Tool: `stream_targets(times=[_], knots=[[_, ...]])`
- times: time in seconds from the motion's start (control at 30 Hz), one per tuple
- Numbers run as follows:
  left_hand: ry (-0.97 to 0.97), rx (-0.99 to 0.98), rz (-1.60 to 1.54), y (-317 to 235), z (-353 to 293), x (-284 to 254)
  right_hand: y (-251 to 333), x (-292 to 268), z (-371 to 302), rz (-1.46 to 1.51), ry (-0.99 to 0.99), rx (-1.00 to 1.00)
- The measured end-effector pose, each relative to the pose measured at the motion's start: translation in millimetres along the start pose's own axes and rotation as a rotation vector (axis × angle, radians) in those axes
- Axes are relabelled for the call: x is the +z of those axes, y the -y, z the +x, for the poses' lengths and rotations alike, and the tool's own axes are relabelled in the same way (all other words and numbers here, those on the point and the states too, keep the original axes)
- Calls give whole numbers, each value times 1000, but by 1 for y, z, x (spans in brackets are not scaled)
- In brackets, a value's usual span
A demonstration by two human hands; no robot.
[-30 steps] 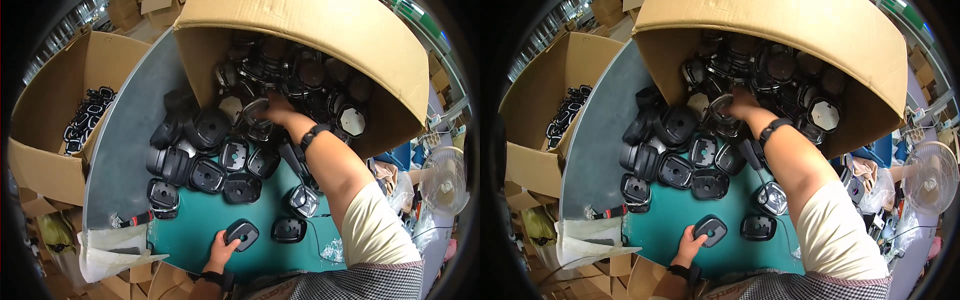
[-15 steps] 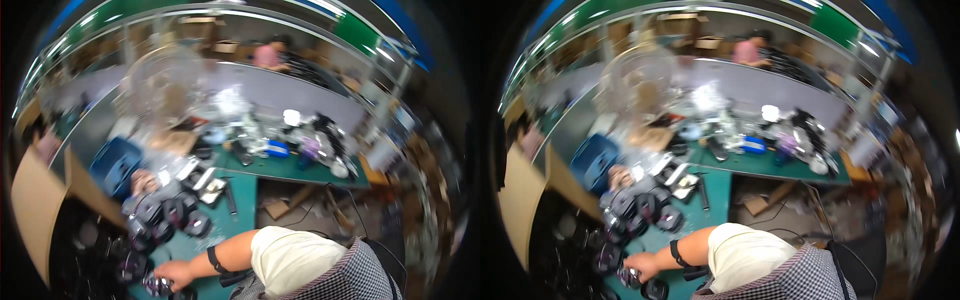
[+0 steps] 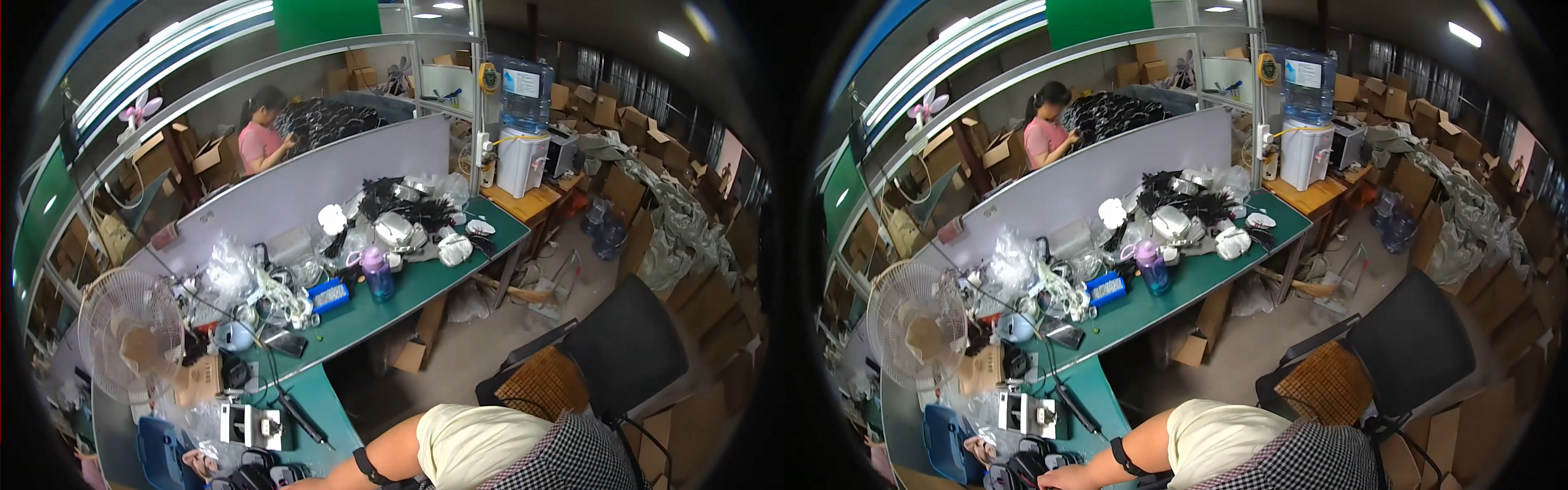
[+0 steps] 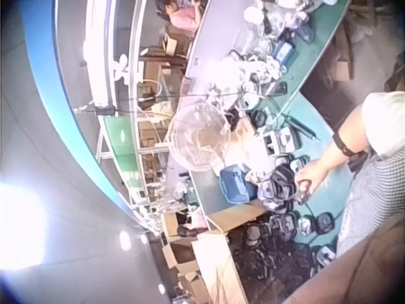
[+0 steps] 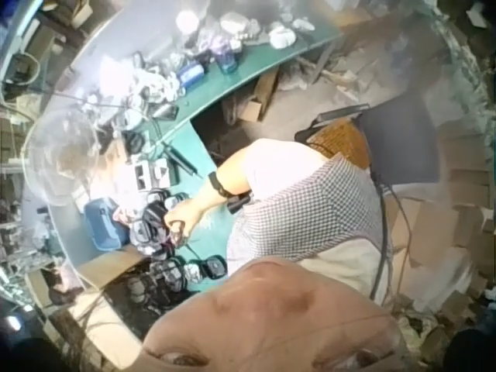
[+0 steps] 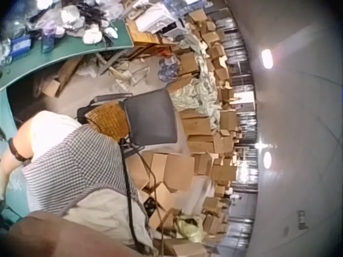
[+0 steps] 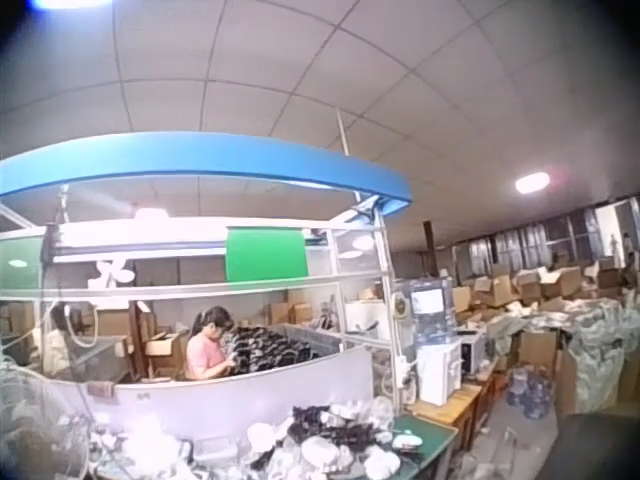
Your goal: The recorder is assembling electronic components by snapping together plastic housings with internal wiring.
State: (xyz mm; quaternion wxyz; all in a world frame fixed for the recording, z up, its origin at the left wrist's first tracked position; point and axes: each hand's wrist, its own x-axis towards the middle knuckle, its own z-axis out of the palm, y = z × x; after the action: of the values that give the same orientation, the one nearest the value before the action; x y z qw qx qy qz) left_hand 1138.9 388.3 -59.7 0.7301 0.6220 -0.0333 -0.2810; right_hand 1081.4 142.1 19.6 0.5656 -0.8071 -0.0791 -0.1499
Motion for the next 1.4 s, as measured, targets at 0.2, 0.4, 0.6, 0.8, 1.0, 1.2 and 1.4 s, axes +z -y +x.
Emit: stream_targets(times=[0.2,0.4,0.6,0.8,1.0,1.2,1.4], knots=[[153,84,-92,-9,47,99,23,-65,-15,126,11,125],[292,142,-154,-27,79,166,1,-93,-20,167,9,129],[415,162,-207,-44,96,192,30,-120,-36,291,-65,208],[528,156,-280,-56,108,199,25,-104,-45,229,-107,158],[447,200,-400,-57,95,147,31,-62,-37,160,79,-12],[-247,332,-421,-42,-124,-68,9,-39,-37,587,183,433],[-517,376,-527,-25,-190,-87,-12,-7,-24,207,142,346]])
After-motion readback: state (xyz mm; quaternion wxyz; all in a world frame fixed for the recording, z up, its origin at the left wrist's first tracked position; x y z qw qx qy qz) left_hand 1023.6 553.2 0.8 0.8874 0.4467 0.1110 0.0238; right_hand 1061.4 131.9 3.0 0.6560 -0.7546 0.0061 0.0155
